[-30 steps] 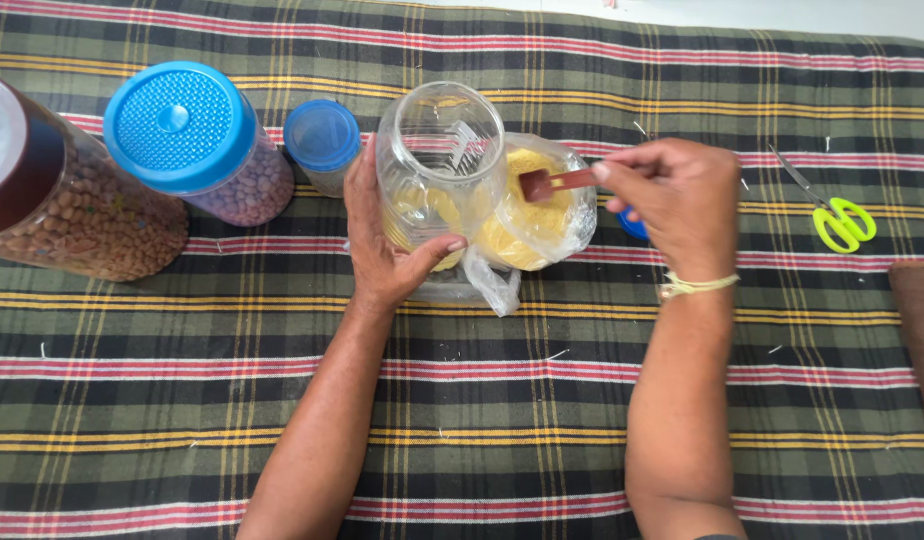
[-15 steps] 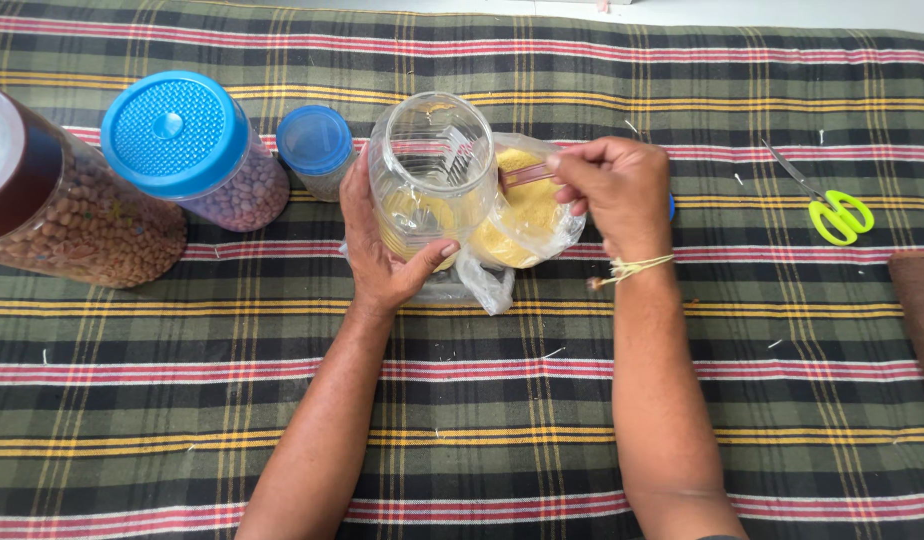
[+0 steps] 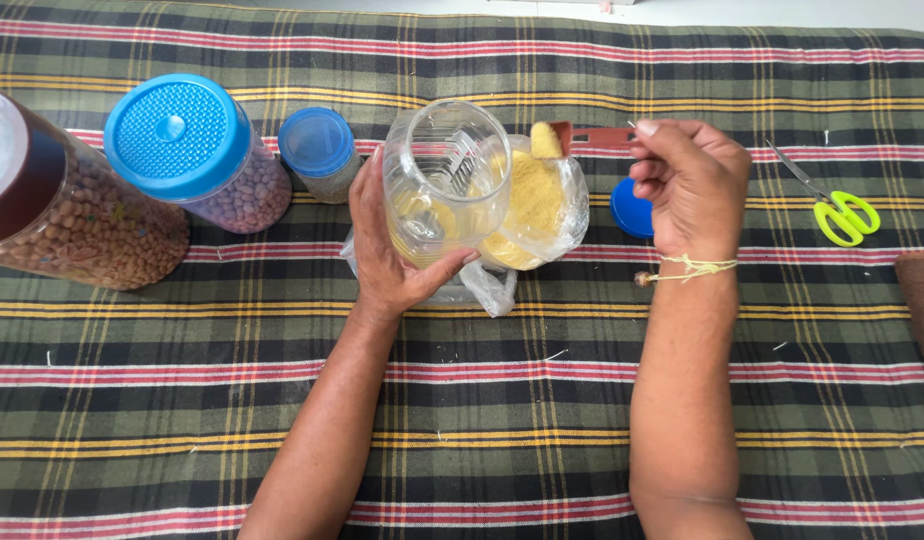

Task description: The person scoops yellow grains from a plastic bag using a small wooden spoon and transfers them into a clear plastic jar. The person holds the jar steady with one hand while repeatedly scooping and pouring the grains with the other hand.

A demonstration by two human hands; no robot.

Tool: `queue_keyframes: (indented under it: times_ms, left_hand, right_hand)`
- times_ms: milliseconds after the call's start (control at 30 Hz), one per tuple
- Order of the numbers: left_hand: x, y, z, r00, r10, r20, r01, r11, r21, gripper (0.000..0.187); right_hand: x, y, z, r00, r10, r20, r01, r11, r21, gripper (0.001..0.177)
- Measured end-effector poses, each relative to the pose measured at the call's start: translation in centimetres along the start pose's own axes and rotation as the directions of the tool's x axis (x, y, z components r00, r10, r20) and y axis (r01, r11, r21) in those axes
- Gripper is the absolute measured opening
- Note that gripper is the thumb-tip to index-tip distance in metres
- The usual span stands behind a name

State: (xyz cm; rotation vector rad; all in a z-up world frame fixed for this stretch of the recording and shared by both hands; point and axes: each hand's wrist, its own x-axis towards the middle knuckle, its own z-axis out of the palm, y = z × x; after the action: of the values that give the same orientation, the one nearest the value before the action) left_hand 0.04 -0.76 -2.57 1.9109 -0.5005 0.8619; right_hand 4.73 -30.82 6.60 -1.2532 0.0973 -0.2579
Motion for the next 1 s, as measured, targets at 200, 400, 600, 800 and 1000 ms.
queue_keyframes:
  times_ms: [200, 400, 600, 800, 1000]
  left_hand:
    - [0.5, 0.7, -0.1, 0.999, -0.01, 0.039, 0.009, 0.999, 0.041, 0.125]
    - [1.1, 1.8, -0.2, 0.994, -0.049, 0.096, 0.04, 0.996, 0.084, 0.125]
    - [1.2, 1.6, -0.1, 0.995, -0.054, 0.087, 0.047, 0.995, 0.085, 0.125]
    - [1.0, 1.2, -0.3, 0.997, -0.056, 0.054, 0.054, 0.998, 0.042, 0.125]
    - [0.8, 0.9, -0.4, 0.995, -0.078, 0.054, 0.078, 0.997, 0.004, 0.125]
  right_hand:
    - [-0.9, -1.1, 0.5, 0.998, -0.054, -0.04, 0.059, 0.989, 0.133, 0.008]
    - [-2.8, -1.9, 2.1, 0.991, -0.13, 0.017, 0.124, 0.971, 0.206, 0.007]
    - [-4.4, -1.1, 5.1, 0.536, -0.632, 0.561, 0.843, 0.361, -0.399, 0.009]
    - [-4.1, -0.6, 4.9, 0.517, -0.729, 0.449, 0.856, 0.43, -0.289, 0.01]
    - [-2.6, -1.6, 1.3, 0.884, -0.464, 0.057, 0.465, 0.886, 0.0, 0.006]
